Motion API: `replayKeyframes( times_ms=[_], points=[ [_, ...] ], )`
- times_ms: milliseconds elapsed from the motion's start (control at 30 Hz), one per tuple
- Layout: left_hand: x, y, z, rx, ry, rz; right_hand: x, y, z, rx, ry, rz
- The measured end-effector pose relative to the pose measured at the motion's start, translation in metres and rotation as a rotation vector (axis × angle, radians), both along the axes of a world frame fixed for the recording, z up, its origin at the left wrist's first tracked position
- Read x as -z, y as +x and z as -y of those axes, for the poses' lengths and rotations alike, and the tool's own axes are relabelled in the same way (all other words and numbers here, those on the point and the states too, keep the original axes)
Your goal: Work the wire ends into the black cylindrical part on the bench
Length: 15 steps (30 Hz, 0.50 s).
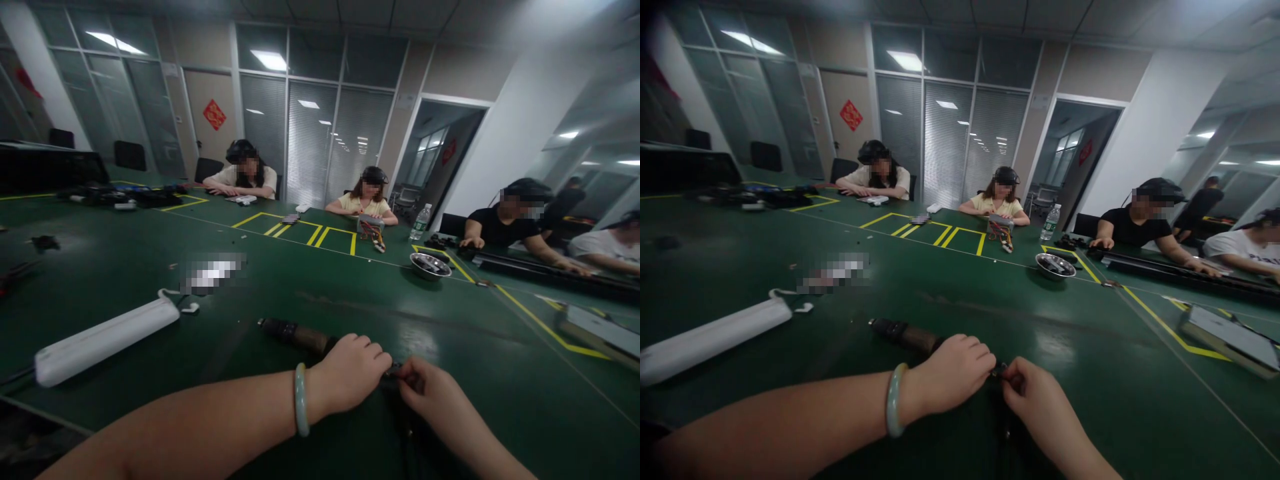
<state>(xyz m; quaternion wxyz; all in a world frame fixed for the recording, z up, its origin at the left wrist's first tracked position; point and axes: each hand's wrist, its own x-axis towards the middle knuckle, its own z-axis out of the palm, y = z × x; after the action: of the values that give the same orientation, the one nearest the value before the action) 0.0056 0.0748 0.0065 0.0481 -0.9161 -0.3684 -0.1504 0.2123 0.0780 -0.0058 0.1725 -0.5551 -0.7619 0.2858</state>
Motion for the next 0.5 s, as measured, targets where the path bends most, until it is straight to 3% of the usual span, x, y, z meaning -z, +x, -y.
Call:
replayKeyframes(
  times_ms=[300, 500],
  points=[
    [0.006, -0.008, -0.01, 0.047, -0.037, 0.072, 0.019, -0.004, -0.008, 0.022, -0.105, -0.044],
    [0.007, -0.009, -0.015, 0.057, -0.038, 0.075, 0.017, -0.005, -0.012, -0.007, -0.159, -0.109]
  ],
)
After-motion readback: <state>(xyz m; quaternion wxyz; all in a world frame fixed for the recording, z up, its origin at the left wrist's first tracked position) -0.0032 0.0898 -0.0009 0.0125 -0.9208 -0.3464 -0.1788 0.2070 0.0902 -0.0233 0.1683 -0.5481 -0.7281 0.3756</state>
